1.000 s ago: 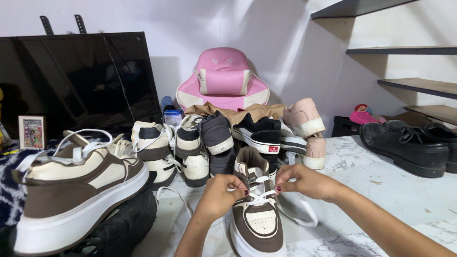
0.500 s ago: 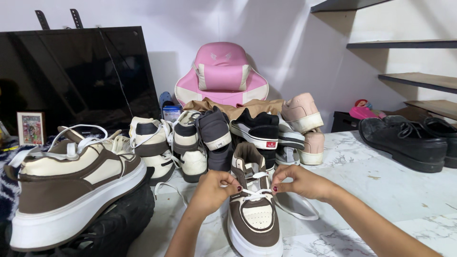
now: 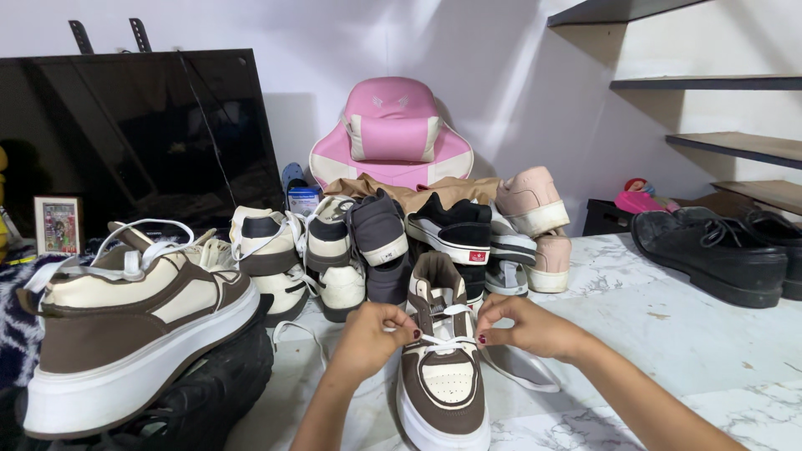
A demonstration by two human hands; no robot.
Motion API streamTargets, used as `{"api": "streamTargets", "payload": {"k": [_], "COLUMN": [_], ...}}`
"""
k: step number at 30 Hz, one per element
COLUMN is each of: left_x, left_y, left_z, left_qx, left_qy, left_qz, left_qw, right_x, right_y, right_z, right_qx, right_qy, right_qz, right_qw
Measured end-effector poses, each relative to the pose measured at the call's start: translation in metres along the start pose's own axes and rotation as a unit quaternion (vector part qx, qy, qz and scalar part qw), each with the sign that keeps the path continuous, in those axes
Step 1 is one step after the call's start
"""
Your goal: The person unlaces a black boot and places it aside, then picks up a brown and white sneaker and begins to lace it. The person threads the laces through the eyelets and ties a knot, then continues to adjust the laces.
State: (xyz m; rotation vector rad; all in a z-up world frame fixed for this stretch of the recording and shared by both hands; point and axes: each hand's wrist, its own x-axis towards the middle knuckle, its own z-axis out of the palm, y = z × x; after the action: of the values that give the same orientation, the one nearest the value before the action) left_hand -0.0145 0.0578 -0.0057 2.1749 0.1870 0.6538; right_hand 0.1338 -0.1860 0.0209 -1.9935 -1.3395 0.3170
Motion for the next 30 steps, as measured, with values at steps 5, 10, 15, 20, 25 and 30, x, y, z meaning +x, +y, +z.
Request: {"api": "streamTargets", "payload": {"k": [5, 10, 15, 20, 25, 30], "left_x": [0.000, 0.002, 0.001, -0.002, -0.016, -0.021], "left_y": [-0.009, -0.016, -0.023, -0.027, -0.025, -0.037], "left_z": [-0.003, -0.012, -0.016, -0.044, -0.056, -0.058], "left_qx": [-0.012, -0.080, -0.075, -0.017, 0.223, 0.223], "left_qy": [-0.022, -0.084, -0.050, -0.022, 0.072, 0.242], "left_qz": [-0.016, -0.031, -0.012, -0.052, -0.114, -0.169], "left_qw": [1.000, 0.993, 0.996, 0.998, 0.965, 0.929], "right_x": [0.003, 0.004, 0.010, 0.025, 0.032, 0.035], "right_y": [-0.010, -0.047, -0.076, -0.062, -0.036, -0.025], "right_z": [0.001, 0.021, 0.059, 0.070, 0.081, 0.088], "right_qx": [0.012, -0.057, -0.180, -0.127, -0.073, -0.035], "right_qy": [0.040, 0.289, 0.264, 0.223, 0.240, 0.263], "right_qz": [0.012, -0.126, -0.039, 0.029, 0.031, 0.029], "right_qw": [0.999, 0.947, 0.947, 0.966, 0.968, 0.964]}}
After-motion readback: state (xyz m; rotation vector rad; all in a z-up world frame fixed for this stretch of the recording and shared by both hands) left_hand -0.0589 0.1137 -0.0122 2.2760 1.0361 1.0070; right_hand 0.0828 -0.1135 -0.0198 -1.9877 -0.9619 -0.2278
